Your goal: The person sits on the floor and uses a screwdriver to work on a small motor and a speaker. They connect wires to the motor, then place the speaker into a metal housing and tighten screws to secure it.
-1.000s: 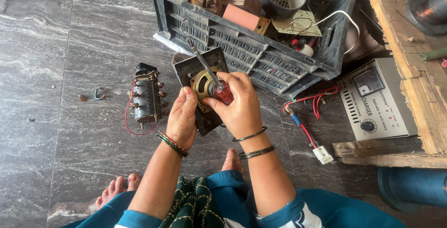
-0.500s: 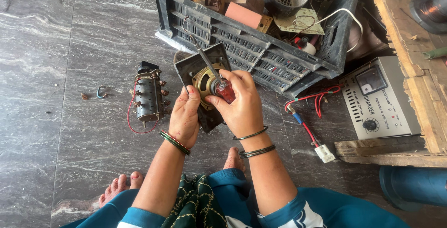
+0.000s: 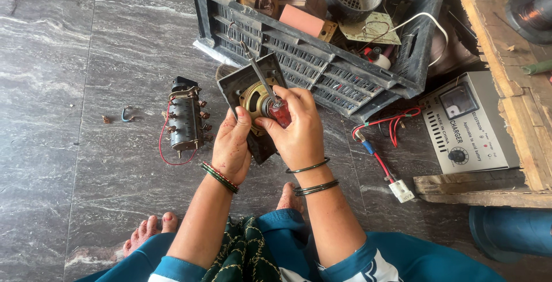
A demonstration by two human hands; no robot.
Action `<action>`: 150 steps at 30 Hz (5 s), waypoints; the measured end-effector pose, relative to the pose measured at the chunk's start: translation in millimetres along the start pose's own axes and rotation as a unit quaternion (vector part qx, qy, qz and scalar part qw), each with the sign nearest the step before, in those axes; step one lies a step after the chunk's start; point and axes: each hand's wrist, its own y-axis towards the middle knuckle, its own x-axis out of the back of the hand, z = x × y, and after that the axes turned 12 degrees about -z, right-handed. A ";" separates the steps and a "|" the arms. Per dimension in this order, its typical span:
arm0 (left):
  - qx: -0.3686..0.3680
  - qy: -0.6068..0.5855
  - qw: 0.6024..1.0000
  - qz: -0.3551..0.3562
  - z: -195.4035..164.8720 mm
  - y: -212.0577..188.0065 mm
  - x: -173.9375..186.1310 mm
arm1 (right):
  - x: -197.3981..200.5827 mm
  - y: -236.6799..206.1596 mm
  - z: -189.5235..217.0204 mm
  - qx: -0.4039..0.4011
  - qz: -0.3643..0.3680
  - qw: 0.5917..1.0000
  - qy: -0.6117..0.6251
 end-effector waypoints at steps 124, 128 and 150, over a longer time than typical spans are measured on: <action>0.015 -0.059 0.988 -0.142 -43.2 2.0 54.0 | -28.4 0.9 27.7 0.139 0.025 0.990 -0.004; 0.006 -0.050 0.988 -0.146 -45.5 0.8 52.2 | -29.6 -2.6 20.2 0.137 0.034 0.990 -0.008; -0.017 0.124 0.986 -0.113 -30.8 -3.9 30.8 | -18.1 2.9 17.7 -0.084 0.051 0.981 0.169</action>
